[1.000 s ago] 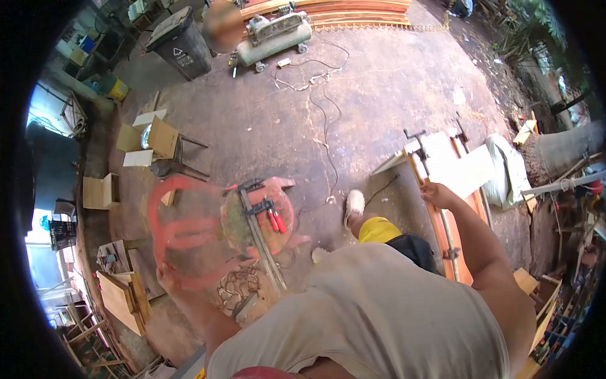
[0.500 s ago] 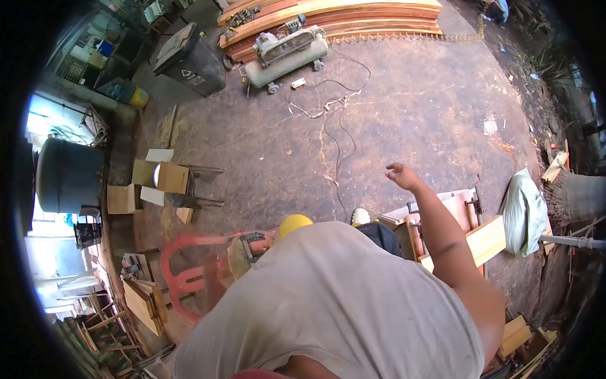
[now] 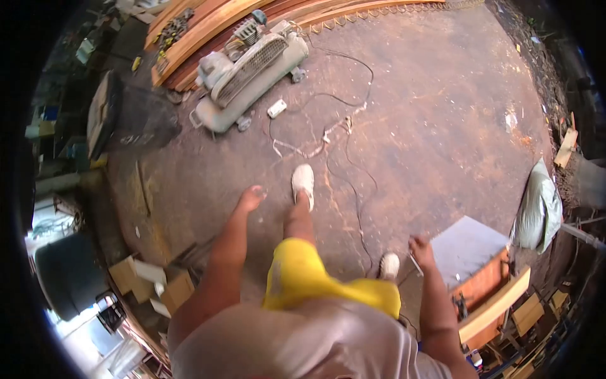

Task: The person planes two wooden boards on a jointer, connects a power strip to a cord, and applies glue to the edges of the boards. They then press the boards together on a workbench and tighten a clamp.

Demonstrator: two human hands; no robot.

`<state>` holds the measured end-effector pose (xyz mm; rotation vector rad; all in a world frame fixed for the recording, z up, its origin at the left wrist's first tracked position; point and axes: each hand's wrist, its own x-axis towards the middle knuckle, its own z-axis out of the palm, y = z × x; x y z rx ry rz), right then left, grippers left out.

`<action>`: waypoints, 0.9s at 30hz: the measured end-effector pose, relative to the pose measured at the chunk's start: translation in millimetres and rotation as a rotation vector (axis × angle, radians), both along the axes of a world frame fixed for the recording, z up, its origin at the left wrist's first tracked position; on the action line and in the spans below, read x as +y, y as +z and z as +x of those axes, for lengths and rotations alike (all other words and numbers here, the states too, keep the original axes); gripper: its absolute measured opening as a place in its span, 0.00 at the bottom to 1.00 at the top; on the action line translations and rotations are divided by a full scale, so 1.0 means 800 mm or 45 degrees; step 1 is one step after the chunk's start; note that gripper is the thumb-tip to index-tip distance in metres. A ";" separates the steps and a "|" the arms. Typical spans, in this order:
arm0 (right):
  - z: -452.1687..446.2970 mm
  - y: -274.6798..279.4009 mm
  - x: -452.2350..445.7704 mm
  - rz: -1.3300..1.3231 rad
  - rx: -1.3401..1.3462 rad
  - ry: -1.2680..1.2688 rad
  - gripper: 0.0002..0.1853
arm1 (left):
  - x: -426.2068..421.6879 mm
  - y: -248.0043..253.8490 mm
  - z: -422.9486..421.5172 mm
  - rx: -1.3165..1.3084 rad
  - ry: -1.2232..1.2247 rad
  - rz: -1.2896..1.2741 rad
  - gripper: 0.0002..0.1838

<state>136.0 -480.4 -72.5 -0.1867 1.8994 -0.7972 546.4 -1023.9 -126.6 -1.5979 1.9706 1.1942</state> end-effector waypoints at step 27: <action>0.266 -0.316 -0.302 0.296 -0.258 -0.292 0.28 | -0.335 -0.456 -0.273 -0.086 -0.560 -0.666 0.35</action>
